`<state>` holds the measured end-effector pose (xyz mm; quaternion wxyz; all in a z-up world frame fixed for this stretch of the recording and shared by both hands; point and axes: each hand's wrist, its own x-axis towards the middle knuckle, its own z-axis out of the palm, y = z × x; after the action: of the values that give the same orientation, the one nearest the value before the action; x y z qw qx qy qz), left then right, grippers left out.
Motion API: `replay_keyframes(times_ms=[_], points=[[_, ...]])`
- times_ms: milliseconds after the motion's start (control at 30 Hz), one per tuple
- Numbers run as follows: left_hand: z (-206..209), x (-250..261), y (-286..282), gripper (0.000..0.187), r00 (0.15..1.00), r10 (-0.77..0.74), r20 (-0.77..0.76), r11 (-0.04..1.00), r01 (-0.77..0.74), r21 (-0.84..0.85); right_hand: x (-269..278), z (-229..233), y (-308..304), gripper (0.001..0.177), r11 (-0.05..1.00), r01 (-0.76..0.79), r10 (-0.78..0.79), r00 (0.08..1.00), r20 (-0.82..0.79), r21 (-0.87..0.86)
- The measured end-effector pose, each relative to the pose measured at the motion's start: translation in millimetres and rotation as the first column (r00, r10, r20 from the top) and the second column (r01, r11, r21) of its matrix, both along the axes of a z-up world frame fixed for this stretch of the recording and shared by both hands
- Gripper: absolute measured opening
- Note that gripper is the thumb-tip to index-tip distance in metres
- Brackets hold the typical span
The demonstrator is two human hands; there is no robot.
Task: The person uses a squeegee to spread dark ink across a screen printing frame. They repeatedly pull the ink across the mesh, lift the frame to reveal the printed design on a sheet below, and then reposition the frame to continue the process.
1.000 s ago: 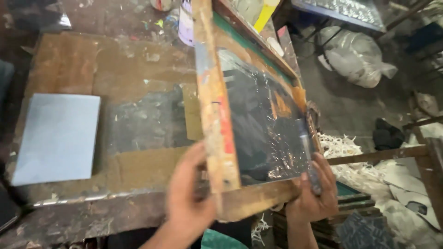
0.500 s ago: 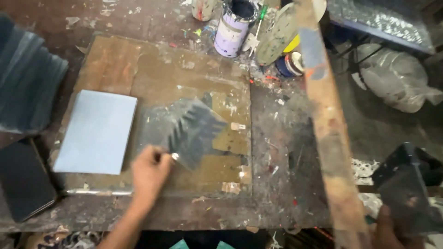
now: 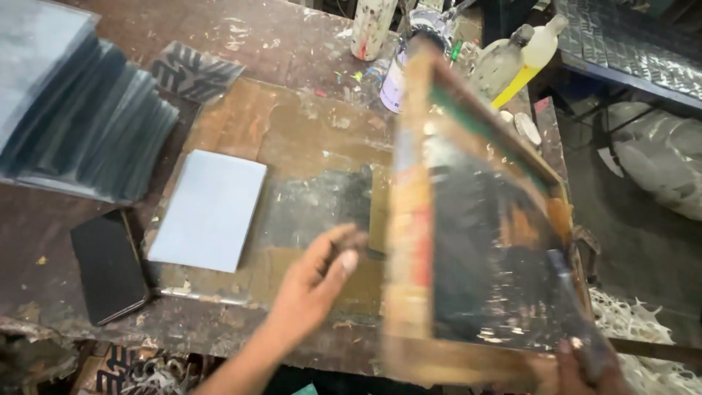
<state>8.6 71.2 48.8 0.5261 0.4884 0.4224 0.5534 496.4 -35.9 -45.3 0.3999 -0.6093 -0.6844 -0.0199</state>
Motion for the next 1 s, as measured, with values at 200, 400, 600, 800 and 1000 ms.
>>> replay_keyframes(times_ms=[200, 400, 600, 800, 1000], points=[[-48.4, 0.0, -23.8, 0.054, 0.803, 0.098, -0.588, 0.851, -0.374, -0.368, -35.5, -12.1, 70.9, 0.028, 0.974, -0.135, 0.120, 0.989, 0.090, 0.184], [-45.1, -9.1, 3.3, 0.056, 0.313, -0.334, -0.889, 0.848, -0.314, -0.428, -82.0, 1.6, 68.4, 0.027, 0.980, 0.160, -0.100, 0.910, -0.403, 0.119], [17.4, 84.1, 201.2, 0.077, 0.602, 0.322, -0.730, 0.864, 0.127, 0.486, -69.0, -31.6, 69.4, 0.031, 0.954, 0.299, -0.247, 0.840, -0.484, 0.032], [-13.6, 206.2, 414.9, 0.113, 0.652, 0.316, -0.689, 0.902, 0.019, 0.432, -34.1, -117.3, 50.5, 0.036, 0.903, 0.428, -0.370, 0.799, -0.474, 0.017], [-69.7, 250.9, 456.2, 0.116, 0.642, 0.525, -0.559, 0.820, -0.207, 0.533, -47.6, -82.9, 67.9, 0.039, 0.908, 0.413, -0.327, 0.801, -0.502, 0.067]])
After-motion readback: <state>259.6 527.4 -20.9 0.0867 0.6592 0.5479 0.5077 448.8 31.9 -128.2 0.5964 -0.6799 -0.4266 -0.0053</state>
